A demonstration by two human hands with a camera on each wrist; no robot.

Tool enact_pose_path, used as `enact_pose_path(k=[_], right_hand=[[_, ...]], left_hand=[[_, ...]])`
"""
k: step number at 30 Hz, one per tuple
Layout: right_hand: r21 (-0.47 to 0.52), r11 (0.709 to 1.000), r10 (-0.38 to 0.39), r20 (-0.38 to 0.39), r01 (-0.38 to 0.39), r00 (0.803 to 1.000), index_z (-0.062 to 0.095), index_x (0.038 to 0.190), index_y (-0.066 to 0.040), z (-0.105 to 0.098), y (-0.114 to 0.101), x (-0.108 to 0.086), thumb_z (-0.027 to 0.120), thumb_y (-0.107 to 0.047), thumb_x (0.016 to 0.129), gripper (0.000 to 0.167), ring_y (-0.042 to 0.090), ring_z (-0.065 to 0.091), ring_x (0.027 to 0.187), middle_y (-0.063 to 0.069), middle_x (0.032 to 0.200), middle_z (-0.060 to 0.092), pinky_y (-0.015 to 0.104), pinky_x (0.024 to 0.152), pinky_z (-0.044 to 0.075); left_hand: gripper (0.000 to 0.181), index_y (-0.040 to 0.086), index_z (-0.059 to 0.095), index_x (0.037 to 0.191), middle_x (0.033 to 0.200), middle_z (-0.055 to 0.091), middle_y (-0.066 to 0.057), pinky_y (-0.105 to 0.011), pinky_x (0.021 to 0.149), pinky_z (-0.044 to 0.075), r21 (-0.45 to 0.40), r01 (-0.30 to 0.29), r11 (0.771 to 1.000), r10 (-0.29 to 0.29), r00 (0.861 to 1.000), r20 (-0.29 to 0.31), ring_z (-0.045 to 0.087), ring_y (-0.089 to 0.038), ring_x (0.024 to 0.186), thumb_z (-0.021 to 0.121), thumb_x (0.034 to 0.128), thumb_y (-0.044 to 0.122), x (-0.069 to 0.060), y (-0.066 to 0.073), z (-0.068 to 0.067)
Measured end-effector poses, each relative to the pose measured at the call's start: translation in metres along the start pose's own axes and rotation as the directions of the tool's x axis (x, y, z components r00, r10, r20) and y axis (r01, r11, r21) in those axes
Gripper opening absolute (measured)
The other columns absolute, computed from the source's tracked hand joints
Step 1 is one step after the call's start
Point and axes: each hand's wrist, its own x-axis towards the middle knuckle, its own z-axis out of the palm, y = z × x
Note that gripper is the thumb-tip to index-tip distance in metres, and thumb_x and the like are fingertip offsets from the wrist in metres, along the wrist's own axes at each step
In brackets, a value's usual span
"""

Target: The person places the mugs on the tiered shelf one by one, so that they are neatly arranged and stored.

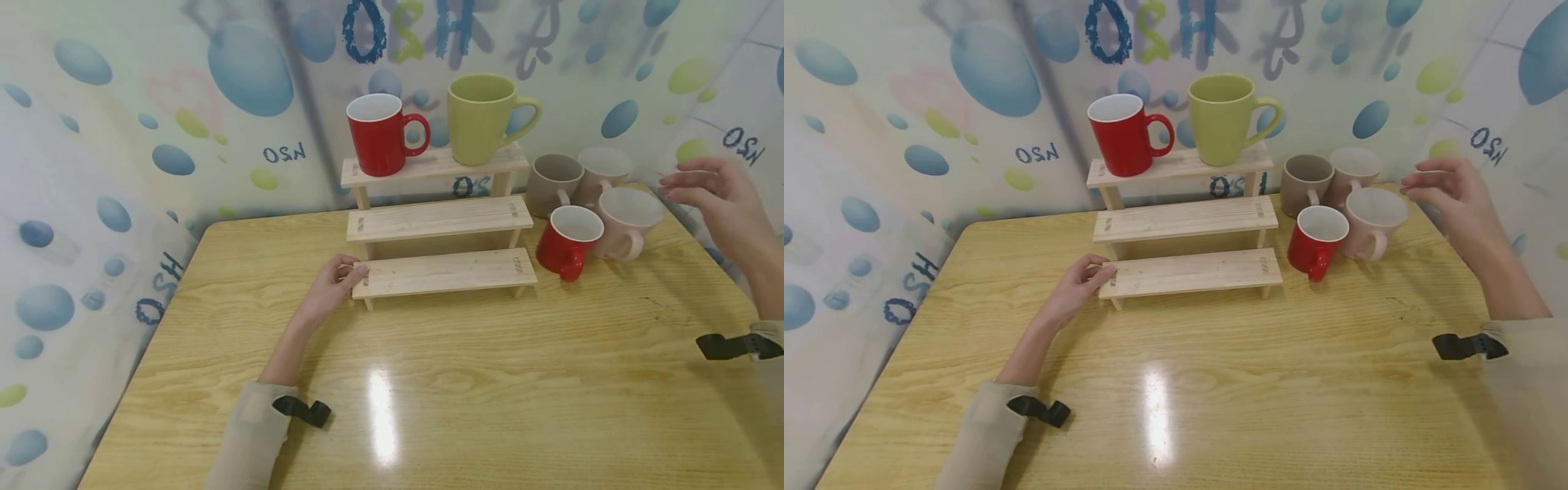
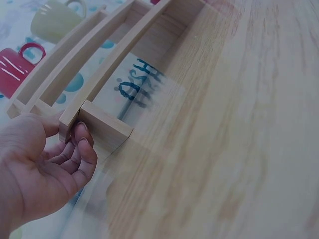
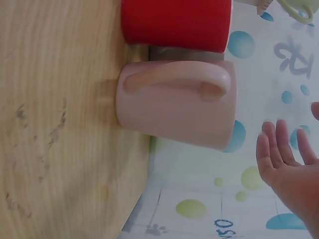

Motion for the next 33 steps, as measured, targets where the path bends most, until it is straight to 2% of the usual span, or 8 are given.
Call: enact_pose_path(k=[9, 13, 15, 18, 21, 25, 31, 33], right_hand=[[-0.107, 0.994, 0.006, 0.056, 0.0, 0.998, 0.058, 0.117, -0.001, -0.014, 0.005, -0.014, 0.049, 0.015, 0.098, 0.027, 0.008, 0.069, 0.093, 0.002, 0.103, 0.072, 0.011, 0.082, 0.049], [-0.336, 0.941, 0.056, 0.037, -0.04, 0.998, 0.06, 0.116, -0.006, -0.02, 0.007, -0.024, 0.052, 0.008, 0.101, 0.023, 0.001, 0.067, 0.091, -0.008, 0.101, 0.072, 0.009, 0.08, 0.047], [-0.393, 0.917, 0.092, 0.024, -0.076, 0.995, 0.06, 0.117, -0.006, -0.022, 0.009, -0.029, 0.053, 0.006, 0.101, 0.021, 0.0, 0.066, 0.091, -0.011, 0.101, 0.07, 0.008, 0.08, 0.047], [-0.429, 0.897, 0.131, 0.021, -0.11, 0.991, 0.061, 0.118, -0.003, -0.025, 0.014, -0.037, 0.054, 0.003, 0.102, 0.019, -0.001, 0.065, 0.093, -0.012, 0.103, 0.069, 0.008, 0.082, 0.045], [-0.498, 0.857, 0.166, 0.031, -0.129, 0.986, 0.062, 0.119, 0.0, -0.026, 0.019, -0.042, 0.055, 0.0, 0.102, 0.018, -0.002, 0.063, 0.095, -0.015, 0.104, 0.068, 0.009, 0.084, 0.041], [-0.573, 0.796, 0.26, 0.036, -0.194, 0.965, 0.064, 0.122, -0.006, -0.025, 0.024, -0.049, 0.056, -0.01, 0.105, 0.02, -0.006, 0.058, 0.097, -0.023, 0.104, 0.066, 0.011, 0.083, 0.036], [-0.605, 0.758, 0.347, 0.057, -0.244, 0.936, 0.064, 0.129, -0.007, -0.018, 0.03, -0.052, 0.056, -0.016, 0.105, 0.027, -0.009, 0.051, 0.102, -0.027, 0.107, 0.065, 0.012, 0.083, 0.033], [-0.623, 0.737, 0.367, 0.044, -0.262, 0.929, 0.066, 0.13, -0.012, -0.016, 0.032, -0.052, 0.058, -0.02, 0.105, 0.027, -0.01, 0.048, 0.105, -0.03, 0.107, 0.063, 0.011, 0.082, 0.032]], left_hand=[[0.04, -0.003, 0.045, 0.129, 0.091, 0.054, -0.004, -0.03, 0.065, 0.038, -0.004, 0.0, 1.0, 0.0, 1.0, -0.003, 0.044, -0.015, 0.071, 0.057, 0.1055, 0.026, 0.0, -0.001, 0.0], [0.039, -0.002, 0.045, 0.129, 0.091, 0.054, -0.004, -0.03, 0.066, 0.039, -0.008, 0.002, 1.0, -0.002, 1.0, -0.003, 0.044, -0.015, 0.071, 0.057, 0.1056, 0.026, 0.001, -0.002, 0.0], [0.038, -0.001, 0.045, 0.129, 0.092, 0.055, -0.005, -0.031, 0.067, 0.039, -0.007, 0.002, 1.0, -0.002, 1.0, -0.004, 0.044, -0.015, 0.072, 0.057, 0.1056, 0.026, 0.001, -0.002, 0.0], [0.039, -0.001, 0.045, 0.129, 0.093, 0.055, -0.005, -0.031, 0.067, 0.039, 0.003, -0.001, 1.0, 0.001, 1.0, -0.004, 0.044, -0.016, 0.072, 0.057, 0.1057, 0.027, 0.0, -0.002, 0.0], [0.039, 0.0, 0.046, 0.129, 0.094, 0.055, -0.005, -0.031, 0.067, 0.039, 0.01, 0.002, 1.0, -0.002, 1.0, -0.005, 0.044, -0.016, 0.073, 0.057, 0.1056, 0.028, -0.001, -0.001, -0.001], [0.039, 0.001, 0.046, 0.13, 0.094, 0.055, -0.005, -0.031, 0.066, 0.038, 0.011, 0.006, 1.0, -0.006, 1.0, -0.002, 0.044, -0.016, 0.073, 0.057, 0.1056, 0.03, -0.001, -0.001, -0.001], [0.04, 0.0, 0.045, 0.13, 0.095, 0.055, -0.005, -0.031, 0.068, 0.04, 0.015, 0.008, 1.0, -0.008, 1.0, 0.003, 0.045, -0.016, 0.075, 0.056, 0.1059, 0.03, 0.0, -0.001, -0.002], [0.04, 0.0, 0.045, 0.13, 0.096, 0.055, -0.005, -0.031, 0.068, 0.04, 0.013, 0.012, 1.0, -0.012, 1.0, 0.003, 0.045, -0.016, 0.076, 0.056, 0.1058, 0.03, 0.0, -0.001, -0.001]])
